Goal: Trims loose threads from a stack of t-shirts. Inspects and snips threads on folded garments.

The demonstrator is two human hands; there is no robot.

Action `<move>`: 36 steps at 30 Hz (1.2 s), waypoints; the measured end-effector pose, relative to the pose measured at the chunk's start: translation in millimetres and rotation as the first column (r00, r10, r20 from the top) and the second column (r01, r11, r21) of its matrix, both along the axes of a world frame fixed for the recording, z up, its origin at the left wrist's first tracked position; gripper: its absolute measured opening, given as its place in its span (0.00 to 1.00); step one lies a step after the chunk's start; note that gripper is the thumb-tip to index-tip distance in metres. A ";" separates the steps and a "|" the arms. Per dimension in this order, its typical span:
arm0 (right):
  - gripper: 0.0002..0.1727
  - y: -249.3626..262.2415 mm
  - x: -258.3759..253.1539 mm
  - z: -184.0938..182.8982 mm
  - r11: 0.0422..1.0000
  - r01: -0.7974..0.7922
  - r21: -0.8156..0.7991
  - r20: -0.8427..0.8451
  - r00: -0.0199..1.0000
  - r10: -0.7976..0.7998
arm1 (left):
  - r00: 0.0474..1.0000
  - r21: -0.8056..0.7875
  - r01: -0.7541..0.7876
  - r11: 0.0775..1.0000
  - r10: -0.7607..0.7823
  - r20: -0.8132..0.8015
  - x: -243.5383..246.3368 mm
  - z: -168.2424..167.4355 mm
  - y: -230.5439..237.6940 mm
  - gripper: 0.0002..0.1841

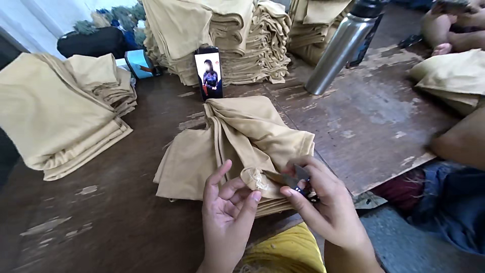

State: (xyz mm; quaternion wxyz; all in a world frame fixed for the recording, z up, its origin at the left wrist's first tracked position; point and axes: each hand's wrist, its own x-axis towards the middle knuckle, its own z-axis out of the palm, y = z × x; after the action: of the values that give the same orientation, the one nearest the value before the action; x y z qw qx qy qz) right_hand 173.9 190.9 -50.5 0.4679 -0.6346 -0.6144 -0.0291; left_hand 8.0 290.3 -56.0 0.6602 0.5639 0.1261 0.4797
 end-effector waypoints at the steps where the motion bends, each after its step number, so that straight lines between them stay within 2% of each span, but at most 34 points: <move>1: 0.18 5.2 -2.0 1.4 1.000 -0.010 0.027 0.003 1.000 0.010 | 0.999 0.084 -0.030 0.996 0.033 -0.029 -1.8 0.0 -0.9 0.34; 4: 0.13 20.4 -8.6 4.4 0.991 -0.104 0.081 -0.004 0.994 0.105 | 0.991 0.238 -0.086 0.967 0.109 -0.084 -7.0 0.5 -1.9 0.33; 9: 0.13 20.5 -14.3 5.9 0.967 -0.137 0.215 -0.137 0.976 0.168 | 0.996 0.113 -0.015 0.993 0.024 -0.081 -10.3 1.8 1.6 0.35; 11: 0.14 18.8 -18.4 1.5 0.965 -0.144 0.220 -0.210 0.959 0.191 | 0.997 0.129 -0.018 0.992 0.027 -0.074 -8.9 0.3 0.9 0.34; 13: 0.15 21.0 -24.5 -3.1 0.964 -0.118 0.239 -0.258 0.949 0.180 | 0.993 0.216 -0.058 0.975 0.078 -0.088 -7.7 -3.1 -0.5 0.28; 17: 0.15 20.6 -35.2 -6.0 0.955 -0.043 0.293 -0.270 0.955 0.126 | 0.960 0.435 -0.142 0.889 0.230 -0.158 -8.8 -6.7 -1.8 0.09; 19: 0.14 19.6 -37.7 -7.5 0.952 -0.058 0.302 -0.255 0.957 0.139 | 0.957 0.452 -0.130 0.883 0.231 -0.177 -9.4 -6.8 -2.2 0.08; 22: 0.13 18.9 -32.9 -8.7 0.947 -0.146 0.285 -0.267 0.937 0.225 | 0.980 0.340 -0.080 0.937 0.136 -0.145 -8.8 -6.7 -1.2 0.10; 24: 0.12 12.9 -23.7 -7.6 0.969 -0.172 0.177 -0.227 0.951 0.210 | 0.991 0.235 -0.053 0.971 0.080 -0.109 -8.7 -5.1 -1.2 0.12; 27: 0.25 1.4 -8.1 -4.2 0.992 -0.099 -0.074 -0.060 0.994 0.094 | 0.998 0.094 -0.006 0.996 0.012 -0.066 -9.5 -3.0 0.0 0.15; 29: 0.29 -3.3 -5.8 -1.6 0.984 -0.049 -0.172 0.057 0.997 0.060 | 0.999 0.027 0.027 0.999 -0.026 -0.029 -8.7 -4.5 1.4 0.15; 36: 0.31 3.0 -16.9 -1.4 0.982 0.080 -0.169 0.229 0.972 -0.040 | 0.995 -0.080 0.082 0.993 -0.078 0.058 -5.1 -8.1 0.8 0.15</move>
State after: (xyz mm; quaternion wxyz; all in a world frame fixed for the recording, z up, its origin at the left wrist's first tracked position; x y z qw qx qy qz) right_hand 157.1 193.9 -51.9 0.3358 -0.6847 -0.6441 -0.0602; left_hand 2.9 291.1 -64.0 0.7048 0.5274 0.1049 0.4627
